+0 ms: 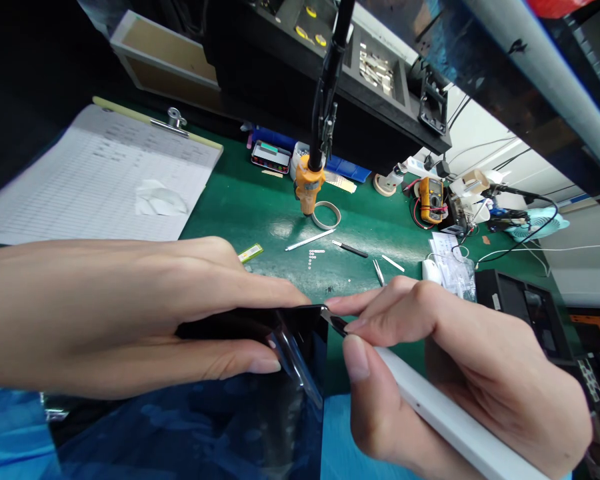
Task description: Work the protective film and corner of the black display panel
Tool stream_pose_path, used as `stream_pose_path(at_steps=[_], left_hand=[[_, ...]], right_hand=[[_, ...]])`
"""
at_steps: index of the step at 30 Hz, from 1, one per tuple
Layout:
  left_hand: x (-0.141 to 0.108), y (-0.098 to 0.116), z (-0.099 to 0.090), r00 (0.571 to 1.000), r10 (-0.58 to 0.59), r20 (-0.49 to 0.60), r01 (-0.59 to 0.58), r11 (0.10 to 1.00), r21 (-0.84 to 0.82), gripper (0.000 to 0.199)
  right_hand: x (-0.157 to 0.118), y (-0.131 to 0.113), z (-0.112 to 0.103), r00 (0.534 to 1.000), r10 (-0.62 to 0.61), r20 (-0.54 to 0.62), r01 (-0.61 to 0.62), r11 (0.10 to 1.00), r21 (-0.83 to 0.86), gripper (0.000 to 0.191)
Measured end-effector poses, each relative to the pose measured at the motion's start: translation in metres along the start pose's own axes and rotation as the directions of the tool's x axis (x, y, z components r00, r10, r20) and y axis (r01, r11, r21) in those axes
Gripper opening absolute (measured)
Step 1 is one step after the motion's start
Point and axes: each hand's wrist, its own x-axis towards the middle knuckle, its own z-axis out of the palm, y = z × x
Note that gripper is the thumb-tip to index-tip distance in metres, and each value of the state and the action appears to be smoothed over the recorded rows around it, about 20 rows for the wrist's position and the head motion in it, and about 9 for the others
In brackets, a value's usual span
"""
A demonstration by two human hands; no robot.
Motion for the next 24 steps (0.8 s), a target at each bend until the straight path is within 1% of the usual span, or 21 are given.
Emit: stream_pose_path(at_steps=[5, 9, 11, 14, 16, 18, 21, 22, 24], left_hand=[[0.001, -0.002, -0.001, 1.000, -0.014, -0.013, 0.014, 1.000, -0.005, 0.011], [0.002, -0.005, -0.002, 1.000, 0.012, 0.025, -0.011, 1.000, -0.010, 0.010], [0.002, -0.006, -0.002, 1.000, 0.008, 0.007, -0.008, 1.000, 0.002, 0.012], [0.001, -0.004, -0.001, 1.000, -0.003, -0.021, 0.004, 1.000, 0.028, 0.013], [0.001, -0.002, -0.001, 1.000, 0.009, -0.010, -0.008, 1.000, 0.027, 0.010], [0.002, -0.001, -0.002, 1.000, 0.015, 0.007, -0.015, 1.000, 0.026, 0.010], [0.002, -0.002, -0.002, 1.000, 0.024, 0.017, -0.025, 0.999, 0.037, 0.010], [0.002, -0.002, -0.002, 1.000, 0.022, 0.015, -0.023, 0.999, 0.044, 0.011], [0.003, -0.003, -0.002, 0.999, 0.037, 0.018, -0.038, 0.998, 0.055, 0.014]], right_hand=[[0.000, 0.001, -0.003, 1.000, -0.002, 0.004, 0.002, 1.000, 0.003, 0.020], [0.002, 0.002, -0.003, 1.000, -0.014, -0.001, 0.014, 1.000, 0.002, 0.019], [0.001, 0.001, -0.002, 1.000, -0.001, -0.004, 0.001, 1.000, 0.011, 0.018], [0.000, -0.003, 0.001, 0.998, 0.034, -0.054, -0.032, 0.999, 0.026, 0.014], [-0.003, -0.006, 0.004, 0.991, 0.077, -0.110, -0.074, 0.997, 0.033, 0.011], [-0.007, -0.006, 0.009, 0.969, 0.121, -0.215, -0.110, 0.992, 0.062, 0.014], [-0.018, -0.002, 0.017, 0.894, 0.175, -0.411, -0.139, 0.983, 0.117, 0.027], [-0.021, 0.000, 0.019, 0.869, 0.191, -0.457, -0.148, 0.981, 0.129, 0.030], [-0.028, 0.007, 0.025, 0.831, 0.214, -0.513, -0.164, 0.976, 0.143, 0.029]])
